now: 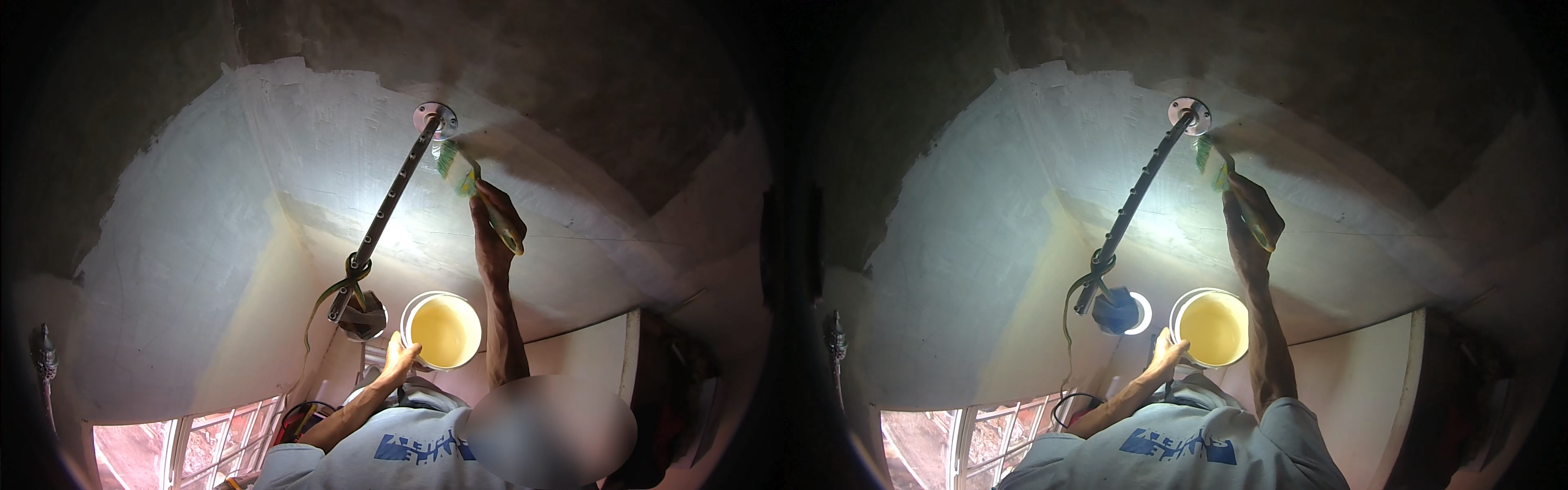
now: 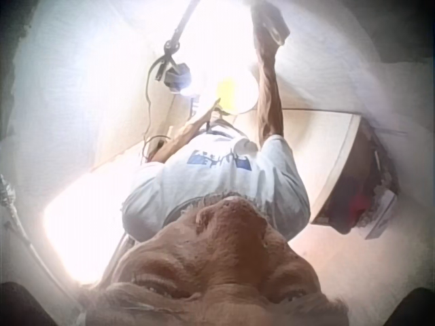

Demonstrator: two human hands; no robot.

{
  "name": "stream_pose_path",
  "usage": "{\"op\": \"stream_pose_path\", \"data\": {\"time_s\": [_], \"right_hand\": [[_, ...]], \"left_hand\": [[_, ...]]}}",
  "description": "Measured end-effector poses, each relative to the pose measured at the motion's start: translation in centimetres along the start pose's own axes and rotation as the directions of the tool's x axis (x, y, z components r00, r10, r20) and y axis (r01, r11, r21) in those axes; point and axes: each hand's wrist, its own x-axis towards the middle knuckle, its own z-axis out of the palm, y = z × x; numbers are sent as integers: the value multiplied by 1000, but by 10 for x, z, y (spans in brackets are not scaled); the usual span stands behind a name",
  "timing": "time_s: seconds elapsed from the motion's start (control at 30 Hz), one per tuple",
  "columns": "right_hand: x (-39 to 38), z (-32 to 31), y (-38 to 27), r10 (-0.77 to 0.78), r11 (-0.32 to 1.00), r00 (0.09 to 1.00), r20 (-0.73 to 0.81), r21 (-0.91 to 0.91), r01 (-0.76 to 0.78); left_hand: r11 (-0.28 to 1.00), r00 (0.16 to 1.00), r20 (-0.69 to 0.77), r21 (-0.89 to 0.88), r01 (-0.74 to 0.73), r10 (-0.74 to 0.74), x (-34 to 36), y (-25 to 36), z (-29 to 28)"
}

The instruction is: The person paints a ceiling with a brush and a bucket of paint. They repeatedly dip the brush into the bucket and apply paint to the ceiling surface, then place the bucket on a nearby shelf.

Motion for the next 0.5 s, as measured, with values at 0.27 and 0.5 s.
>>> {"op": "stream_pose_path", "data": {"time_s": [0.27, 0.5], "right_hand": [[7, -7, -10, -22, 999, 1000, -23, -37, 21], [15, -10, -22, -14, 1000, 1000, -17, -22, 14]], "left_hand": [[999, 1000, 8, -37, 2, -2, -1, 0, 1], [1000, 1000, 1, -15, -6, 6, 2, -3, -1]]}}
